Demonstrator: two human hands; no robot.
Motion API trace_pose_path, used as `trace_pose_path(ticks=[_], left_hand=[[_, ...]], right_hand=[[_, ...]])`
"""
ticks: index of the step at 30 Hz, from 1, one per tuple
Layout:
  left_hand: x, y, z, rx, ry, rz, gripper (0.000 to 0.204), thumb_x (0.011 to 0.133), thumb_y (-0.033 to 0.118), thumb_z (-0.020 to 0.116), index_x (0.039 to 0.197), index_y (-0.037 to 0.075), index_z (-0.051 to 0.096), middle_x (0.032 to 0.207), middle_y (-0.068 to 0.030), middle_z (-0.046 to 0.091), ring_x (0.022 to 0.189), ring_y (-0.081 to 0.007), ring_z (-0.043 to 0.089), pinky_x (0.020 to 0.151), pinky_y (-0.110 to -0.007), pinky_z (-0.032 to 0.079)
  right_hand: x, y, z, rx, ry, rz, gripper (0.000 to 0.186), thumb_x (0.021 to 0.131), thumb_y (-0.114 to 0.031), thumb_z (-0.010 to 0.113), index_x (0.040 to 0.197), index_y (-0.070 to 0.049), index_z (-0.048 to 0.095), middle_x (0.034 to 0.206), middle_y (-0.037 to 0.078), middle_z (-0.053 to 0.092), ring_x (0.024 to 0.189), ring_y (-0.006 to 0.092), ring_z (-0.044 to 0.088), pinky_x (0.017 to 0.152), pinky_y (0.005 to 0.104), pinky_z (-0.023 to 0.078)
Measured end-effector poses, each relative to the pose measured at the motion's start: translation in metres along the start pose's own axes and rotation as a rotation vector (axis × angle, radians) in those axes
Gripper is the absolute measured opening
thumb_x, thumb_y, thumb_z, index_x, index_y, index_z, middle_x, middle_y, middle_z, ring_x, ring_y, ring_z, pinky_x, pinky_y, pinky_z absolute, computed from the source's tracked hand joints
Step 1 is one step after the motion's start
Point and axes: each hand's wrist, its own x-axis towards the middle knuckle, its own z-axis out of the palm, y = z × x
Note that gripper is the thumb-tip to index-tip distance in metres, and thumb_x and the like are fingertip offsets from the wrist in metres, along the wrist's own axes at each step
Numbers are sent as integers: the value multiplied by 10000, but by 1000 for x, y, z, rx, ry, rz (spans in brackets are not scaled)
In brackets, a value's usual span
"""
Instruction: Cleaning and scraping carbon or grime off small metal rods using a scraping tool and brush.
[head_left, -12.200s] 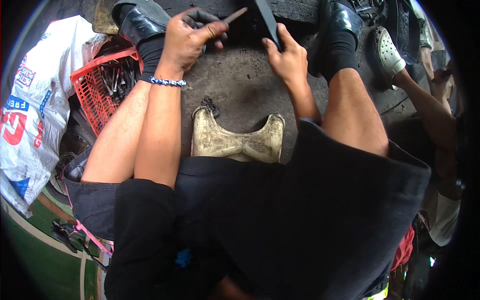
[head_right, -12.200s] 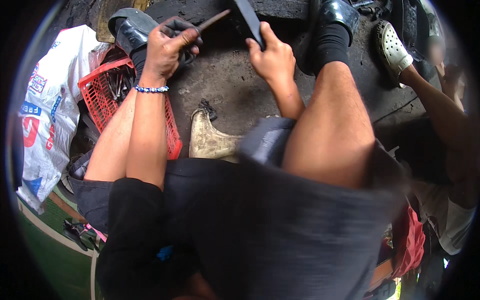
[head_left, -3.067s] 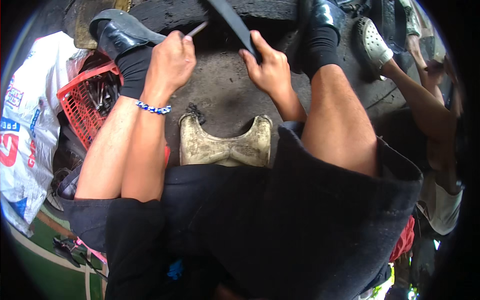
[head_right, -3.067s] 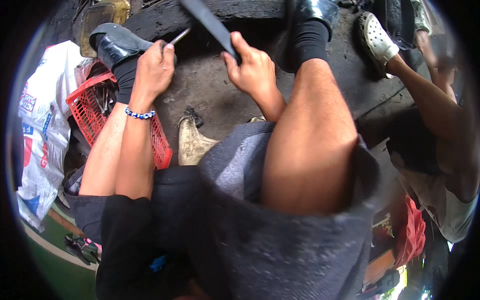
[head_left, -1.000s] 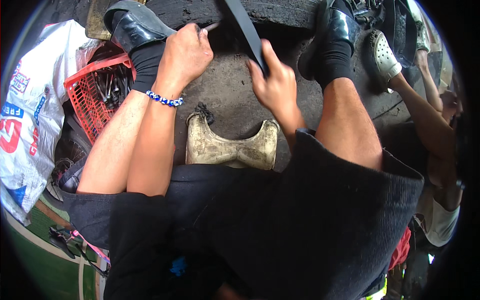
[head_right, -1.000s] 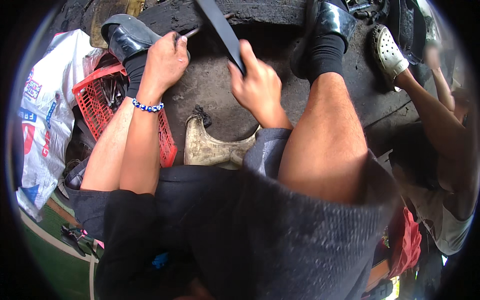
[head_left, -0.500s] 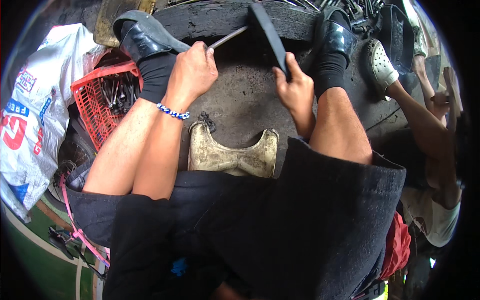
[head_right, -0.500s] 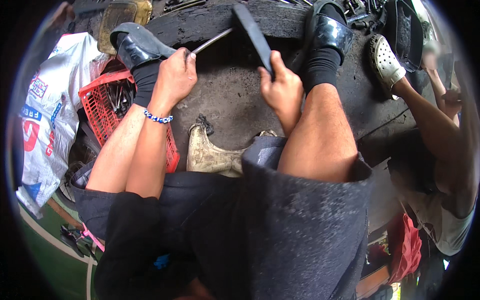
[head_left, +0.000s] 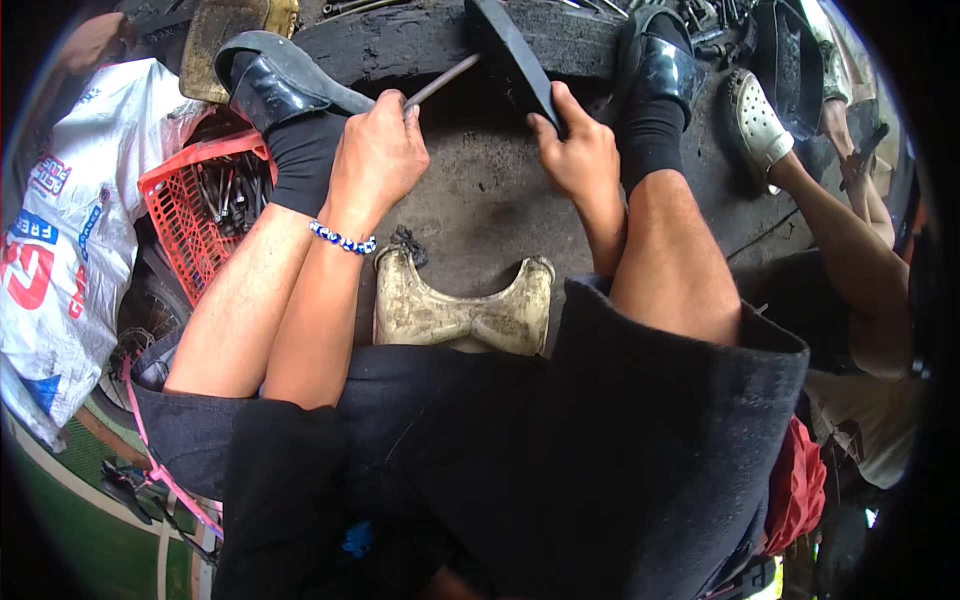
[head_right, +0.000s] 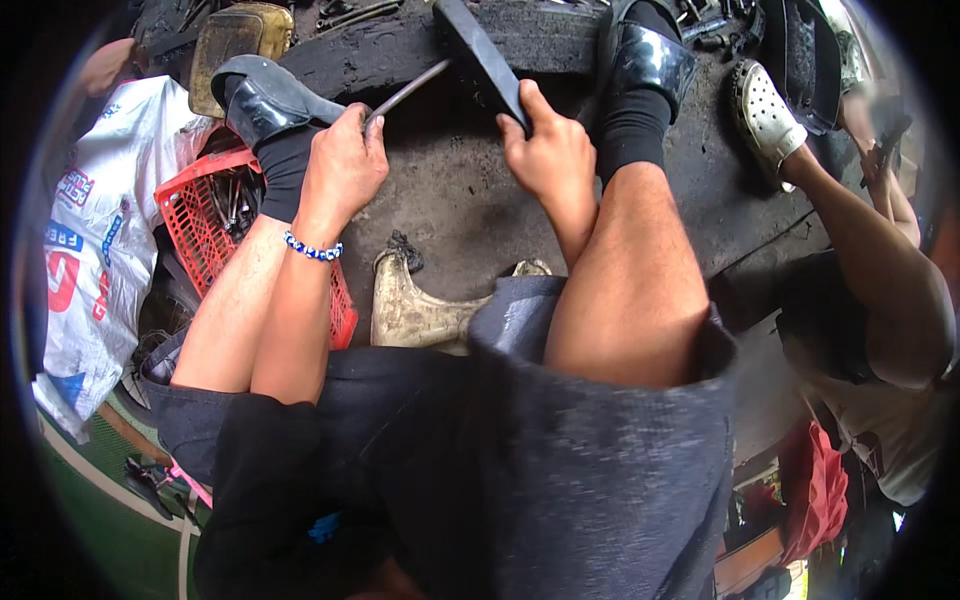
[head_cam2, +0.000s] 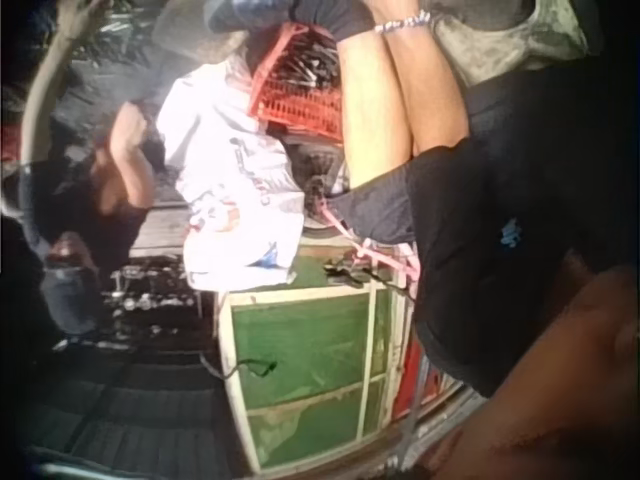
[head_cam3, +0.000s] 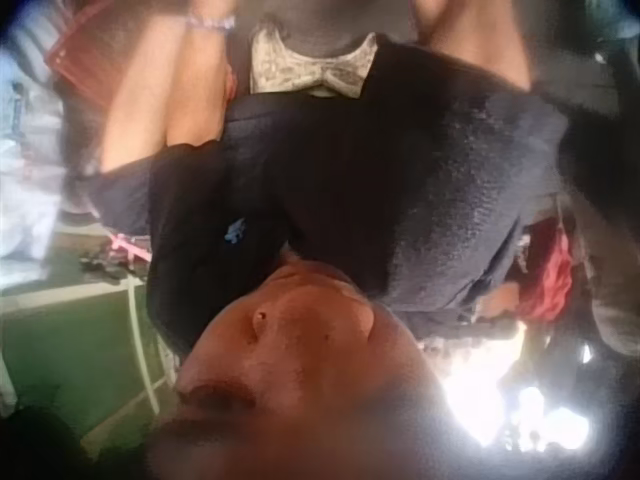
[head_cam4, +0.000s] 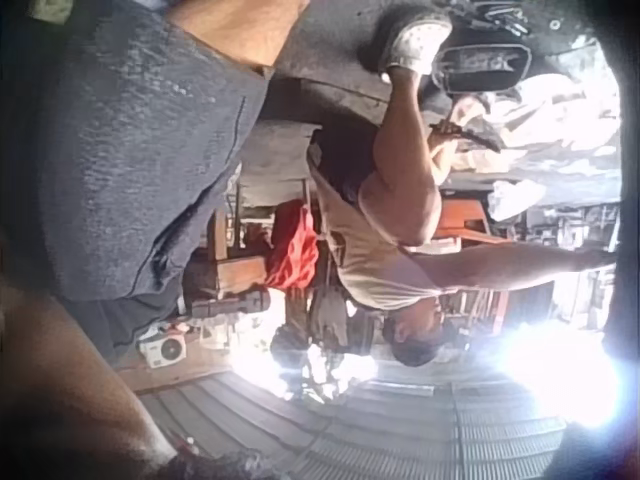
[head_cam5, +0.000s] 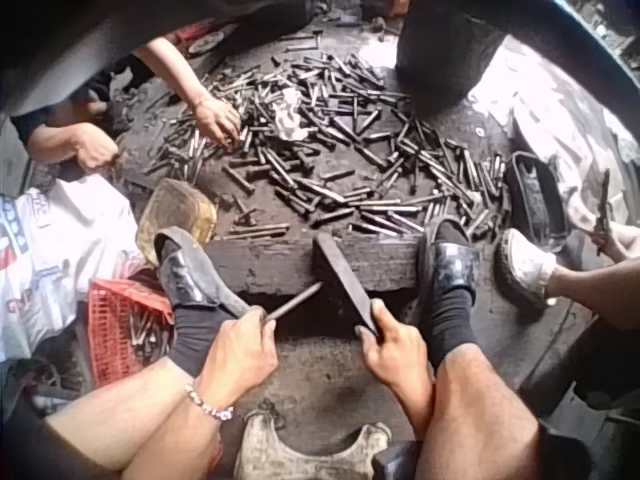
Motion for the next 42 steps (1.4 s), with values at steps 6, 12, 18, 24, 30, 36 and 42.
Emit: trace_pose_path(ticks=[6,12,18,24,30,36,42], left_hand=[[-3,4,0,17,8,49,156,865,138,574,810,-5,544,656,-278,582,677,-452,601,584,-503,496],[0,13,-5,36,54,146,128,837,128,606,818,6,576,640,-250,590,652,-436,608,580,-498,494],[2,19,-13,27,71,146,141,820,129,639,840,0,587,700,-234,611,693,-423,614,610,-473,500],[6,34,-25,-47,-57,-38,279,849,209,638,756,-43,561,710,-255,605,747,-441,608,641,-470,483],[8,24,-25,-92,-41,-7,226,845,178,629,801,-43,608,711,-263,601,760,-438,610,669,-455,483],[6,22,-26,-36,-73,-62,181,833,128,644,945,-13,662,758,-232,632,742,-368,651,661,-388,494],[3,20,-20,10,-4,31,136,790,96,675,814,-29,627,721,-246,612,715,-399,630,623,-426,491]], right_hand=[[-30,-13,-5,89,-49,-123,505,764,-205,730,1233,-90,582,882,225,661,821,383,655,708,405,528],[-36,-14,-16,140,-21,-145,459,773,-228,720,1205,-121,606,806,220,653,722,370,662,623,411,521],[-30,8,-3,142,58,-102,413,774,-217,704,1162,-118,601,683,190,627,629,376,633,562,437,492],[-41,22,5,222,12,104,415,805,-141,715,1172,11,596,772,202,658,686,143,673,647,275,509],[-38,14,1,259,-33,139,423,809,-149,720,1173,24,592,773,165,671,693,106,643,648,263,501],[-55,-18,-15,362,-91,7,406,817,-119,708,1180,10,579,838,180,678,772,133,673,680,262,503],[-20,11,6,122,-39,28,431,806,-145,706,1197,-14,580,756,230,642,682,281,695,608,336,515]])
